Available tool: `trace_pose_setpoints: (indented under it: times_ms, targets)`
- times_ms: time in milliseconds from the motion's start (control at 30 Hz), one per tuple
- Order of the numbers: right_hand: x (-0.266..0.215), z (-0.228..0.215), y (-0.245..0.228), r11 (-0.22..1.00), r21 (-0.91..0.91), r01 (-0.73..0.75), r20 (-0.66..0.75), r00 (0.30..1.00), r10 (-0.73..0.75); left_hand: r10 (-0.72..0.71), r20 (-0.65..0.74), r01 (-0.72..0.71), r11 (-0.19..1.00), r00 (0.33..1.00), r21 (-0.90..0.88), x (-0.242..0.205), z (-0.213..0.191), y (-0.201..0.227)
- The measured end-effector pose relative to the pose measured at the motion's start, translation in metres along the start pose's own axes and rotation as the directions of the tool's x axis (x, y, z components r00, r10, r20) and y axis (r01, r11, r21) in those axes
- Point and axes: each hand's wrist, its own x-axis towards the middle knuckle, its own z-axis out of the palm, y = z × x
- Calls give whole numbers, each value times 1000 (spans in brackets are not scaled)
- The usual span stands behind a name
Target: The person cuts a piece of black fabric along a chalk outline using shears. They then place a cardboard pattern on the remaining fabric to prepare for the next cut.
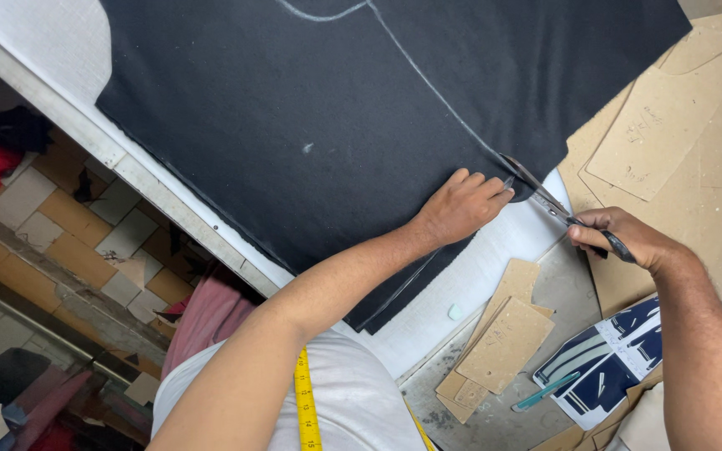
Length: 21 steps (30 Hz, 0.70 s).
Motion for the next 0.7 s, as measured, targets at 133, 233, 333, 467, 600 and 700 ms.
trace_pose_setpoints:
  times_ms: [133,233,333,467,600,700]
  targets:
    - [2,6,5,999,30,-24,-64,998,26,6,3,-6,999,1000,41,-1,2,-1]
    - [4,9,10,998,51,-30,-84,996,34,-9,15,9,1000,1000,5,-1,3,-1]
    - [6,16,15,985,165,-45,-51,997,54,2,-3,-2,1000,1000,-19,-1,3,-1]
    - [10,23,22,977,211,-28,-43,998,38,65,56,-60,994,996,-89,-2,3,-1]
    - [10,26,22,979,200,-41,-51,997,52,35,108,-2,958,994,-287,-2,-6,1]
    - [4,24,17,978,206,-32,-83,995,50,-139,14,139,990,990,-22,4,-10,0]
